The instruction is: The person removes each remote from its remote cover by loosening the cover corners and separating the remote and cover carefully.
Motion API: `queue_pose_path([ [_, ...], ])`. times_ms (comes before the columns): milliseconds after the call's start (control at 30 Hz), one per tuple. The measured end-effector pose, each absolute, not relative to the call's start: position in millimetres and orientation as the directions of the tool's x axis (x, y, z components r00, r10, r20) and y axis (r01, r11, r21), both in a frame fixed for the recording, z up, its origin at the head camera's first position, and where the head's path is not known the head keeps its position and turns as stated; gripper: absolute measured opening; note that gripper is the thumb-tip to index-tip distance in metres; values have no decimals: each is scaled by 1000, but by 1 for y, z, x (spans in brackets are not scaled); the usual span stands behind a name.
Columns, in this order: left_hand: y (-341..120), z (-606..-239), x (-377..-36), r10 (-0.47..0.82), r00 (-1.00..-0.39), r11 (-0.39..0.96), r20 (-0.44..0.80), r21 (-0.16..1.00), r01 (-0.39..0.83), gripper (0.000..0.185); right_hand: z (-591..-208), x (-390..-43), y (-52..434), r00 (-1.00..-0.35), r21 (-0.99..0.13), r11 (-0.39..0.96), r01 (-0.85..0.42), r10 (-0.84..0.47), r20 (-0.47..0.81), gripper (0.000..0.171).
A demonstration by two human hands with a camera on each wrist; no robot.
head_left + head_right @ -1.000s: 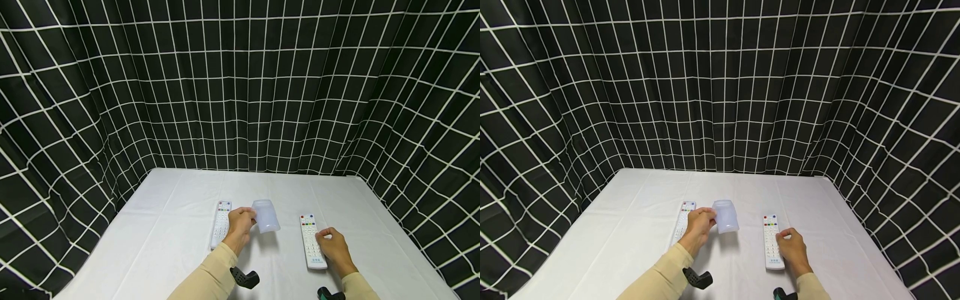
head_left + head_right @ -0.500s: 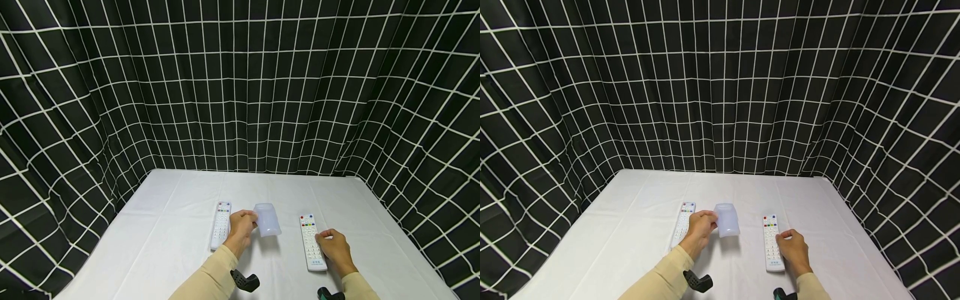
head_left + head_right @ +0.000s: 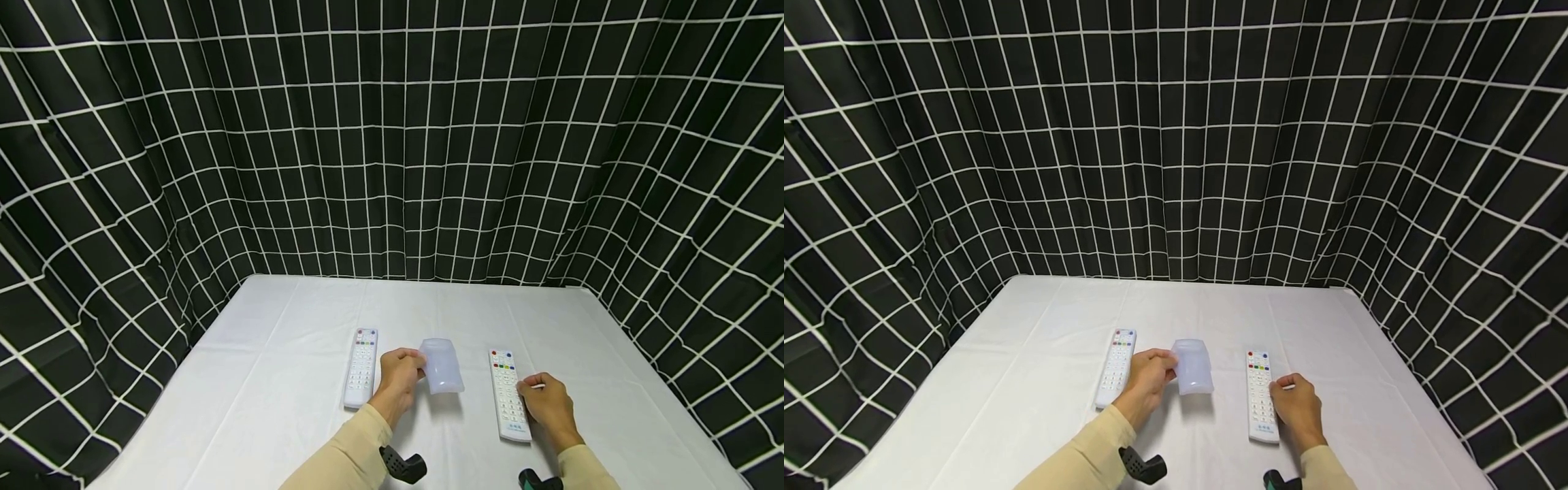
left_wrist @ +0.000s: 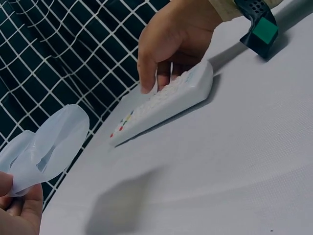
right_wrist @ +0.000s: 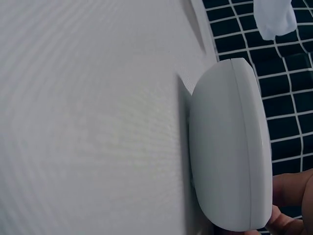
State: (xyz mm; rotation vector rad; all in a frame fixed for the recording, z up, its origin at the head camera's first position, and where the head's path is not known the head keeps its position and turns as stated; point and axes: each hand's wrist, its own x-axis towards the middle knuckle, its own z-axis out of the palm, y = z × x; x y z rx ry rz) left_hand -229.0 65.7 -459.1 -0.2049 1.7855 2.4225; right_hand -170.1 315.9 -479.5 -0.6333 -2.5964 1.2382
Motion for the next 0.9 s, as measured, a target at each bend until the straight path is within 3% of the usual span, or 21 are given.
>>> queue_pose_path([
  [333,72,-470,-226,54,-984,-274,-167,946,-176,8,-478,-168,314,-880,-794,524,308,474,-28,25],
  [900,72,-489,-222,114,-983,-106,-141,983,-153,9,-477,-167,313,-876,-779,547,307,482,-7,23],
])
